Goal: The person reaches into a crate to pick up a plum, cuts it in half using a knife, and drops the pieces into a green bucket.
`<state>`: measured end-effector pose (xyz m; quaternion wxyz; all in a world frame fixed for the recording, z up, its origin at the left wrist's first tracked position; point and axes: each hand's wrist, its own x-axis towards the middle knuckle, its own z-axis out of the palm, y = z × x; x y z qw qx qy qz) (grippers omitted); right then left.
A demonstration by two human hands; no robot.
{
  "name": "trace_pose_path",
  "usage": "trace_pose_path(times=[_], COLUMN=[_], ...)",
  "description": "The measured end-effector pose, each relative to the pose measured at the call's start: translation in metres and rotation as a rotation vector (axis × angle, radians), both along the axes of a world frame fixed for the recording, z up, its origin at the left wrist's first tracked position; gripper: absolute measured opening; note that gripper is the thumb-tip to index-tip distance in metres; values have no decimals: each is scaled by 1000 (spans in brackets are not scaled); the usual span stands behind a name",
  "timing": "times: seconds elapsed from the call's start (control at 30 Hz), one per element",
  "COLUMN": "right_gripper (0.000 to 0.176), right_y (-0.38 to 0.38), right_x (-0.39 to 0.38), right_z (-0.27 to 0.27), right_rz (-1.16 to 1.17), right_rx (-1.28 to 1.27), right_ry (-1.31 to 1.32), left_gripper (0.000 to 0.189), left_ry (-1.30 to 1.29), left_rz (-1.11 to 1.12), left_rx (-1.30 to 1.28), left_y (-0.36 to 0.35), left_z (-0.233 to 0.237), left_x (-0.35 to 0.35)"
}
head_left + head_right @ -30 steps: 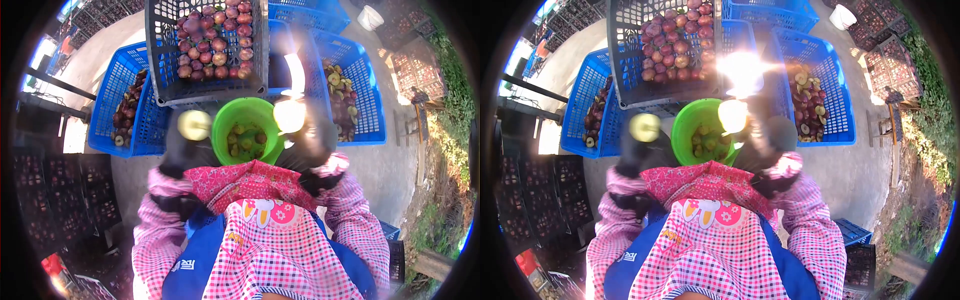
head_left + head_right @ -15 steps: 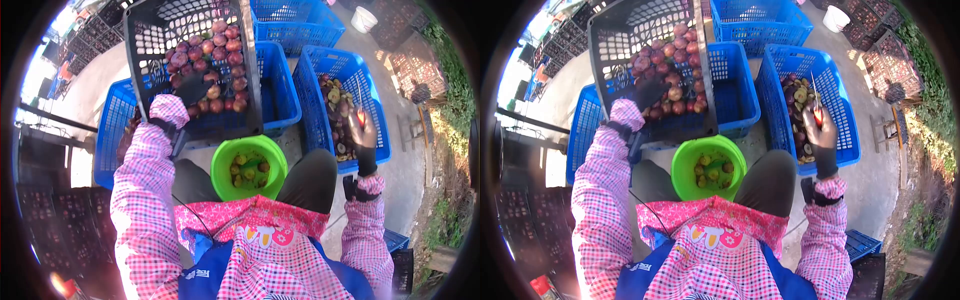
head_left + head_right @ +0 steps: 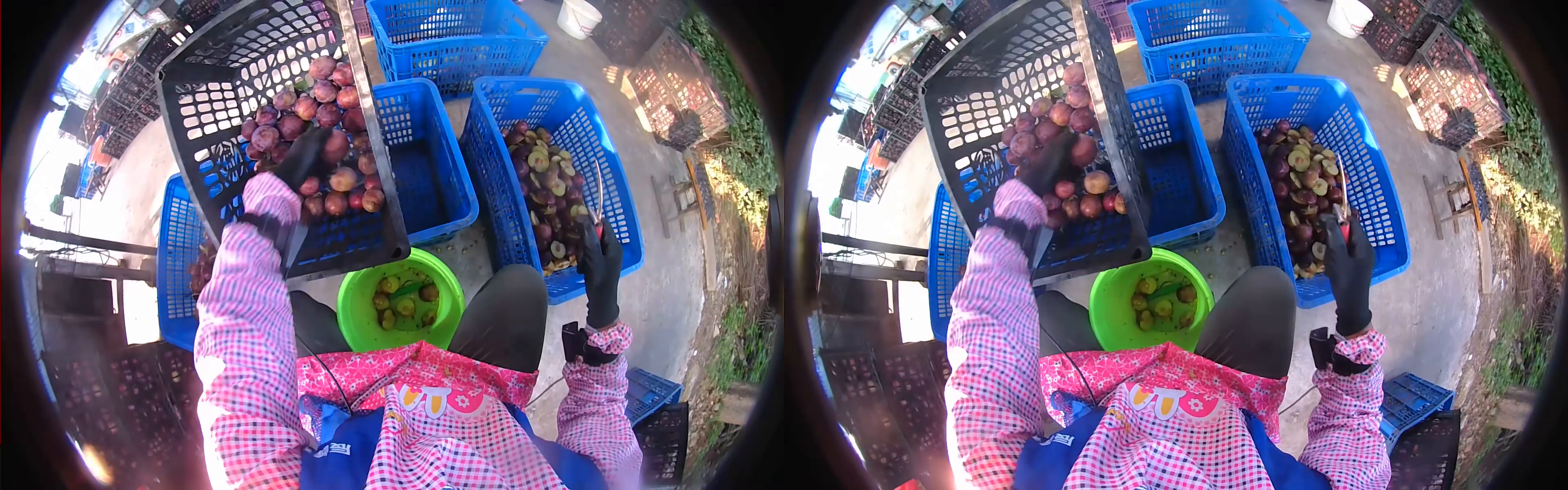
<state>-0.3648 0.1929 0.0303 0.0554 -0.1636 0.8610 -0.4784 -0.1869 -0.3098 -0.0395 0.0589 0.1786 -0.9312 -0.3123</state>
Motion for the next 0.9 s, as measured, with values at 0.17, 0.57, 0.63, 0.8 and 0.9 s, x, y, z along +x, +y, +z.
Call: trace_pose_path(times=[0.17,0.57,0.63,0.8,0.9], right_gripper=[25,34,37,27,20], right_y=[-76,-111,-109,-94,-87], right_x=[68,199,202,228,232], right_z=[38,10,10,-10,-2], right_rz=[361,645,555,667,775], right_rx=[-423,-254,-100,-184,-223], right_ry=[-287,-641,-870,-401,-7], left_gripper=[49,55,49,44,47], left_ry=[490,814,592,520,526], left_rz=[148,567,452,525,310], left_rx=[1165,1095,1052,1788,1844], left_y=[132,320,311,287,285], left_z=[97,30,33,34,29], left_x=[60,153,167,179,188])
